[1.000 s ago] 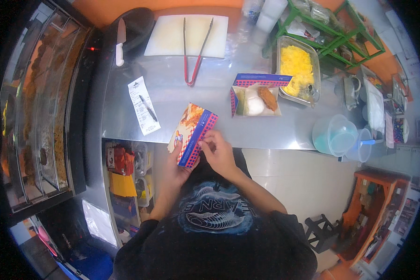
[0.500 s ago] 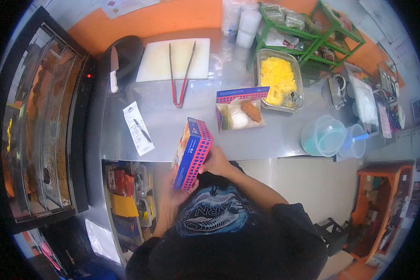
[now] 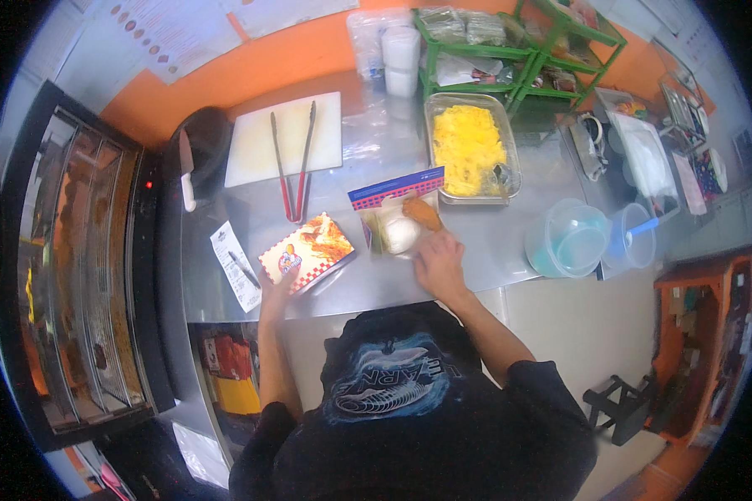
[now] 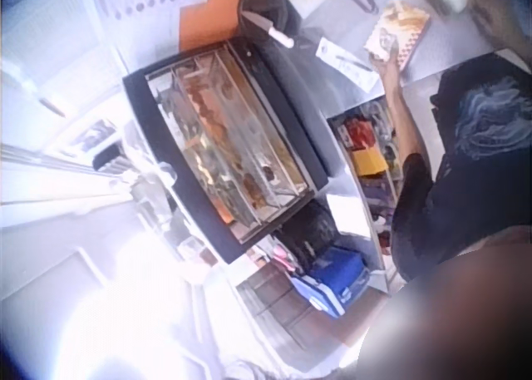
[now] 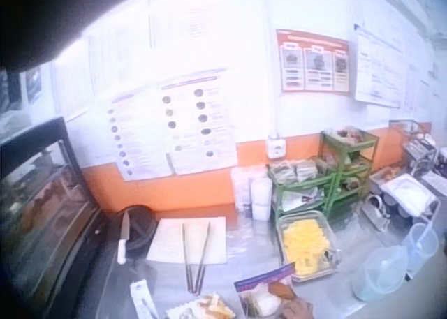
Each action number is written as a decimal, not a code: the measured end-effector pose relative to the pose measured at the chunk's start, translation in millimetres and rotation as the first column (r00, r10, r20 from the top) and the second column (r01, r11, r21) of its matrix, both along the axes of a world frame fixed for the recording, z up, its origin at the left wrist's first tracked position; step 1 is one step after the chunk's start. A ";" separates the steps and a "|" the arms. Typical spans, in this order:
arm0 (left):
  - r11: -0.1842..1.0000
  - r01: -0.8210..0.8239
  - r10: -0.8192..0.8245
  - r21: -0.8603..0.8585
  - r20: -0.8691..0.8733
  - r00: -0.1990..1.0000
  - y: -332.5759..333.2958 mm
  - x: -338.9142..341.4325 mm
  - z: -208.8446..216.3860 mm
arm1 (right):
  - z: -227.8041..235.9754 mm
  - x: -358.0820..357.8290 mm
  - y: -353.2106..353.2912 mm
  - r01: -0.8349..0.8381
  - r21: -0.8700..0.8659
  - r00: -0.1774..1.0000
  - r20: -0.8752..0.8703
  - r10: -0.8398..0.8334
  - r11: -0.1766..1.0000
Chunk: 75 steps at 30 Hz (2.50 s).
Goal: The person assembles two food orders by placing rice balls and fried chicken into paper boxes, adding a scoop of yellow side, then closing the boxes and placing them into a clear plastic bag. The person also writes on a receipt and handles a pen and plastic bag during the process.
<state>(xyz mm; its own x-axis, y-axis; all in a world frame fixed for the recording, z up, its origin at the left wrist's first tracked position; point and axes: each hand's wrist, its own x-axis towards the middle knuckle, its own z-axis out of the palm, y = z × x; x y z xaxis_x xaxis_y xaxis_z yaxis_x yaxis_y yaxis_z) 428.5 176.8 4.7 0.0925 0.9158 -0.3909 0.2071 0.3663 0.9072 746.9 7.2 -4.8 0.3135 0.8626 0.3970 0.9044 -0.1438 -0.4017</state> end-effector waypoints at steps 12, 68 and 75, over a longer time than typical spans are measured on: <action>0.516 0.467 -0.083 0.718 -0.501 0.862 -45.0 111.6 26.6 | 31.3 -17.9 -28.8 0.018 0.150 0.957 -0.289 0.027 0.988; 0.209 0.847 -0.438 0.489 -0.728 0.528 -62.8 72.0 6.9 | 13.4 66.6 -34.8 -0.276 -0.194 0.960 -0.009 0.279 0.941; -0.088 0.947 -0.452 0.309 -0.859 0.239 -59.6 125.4 42.4 | 35.1 27.9 -40.2 -0.008 -0.524 0.894 0.378 0.241 0.851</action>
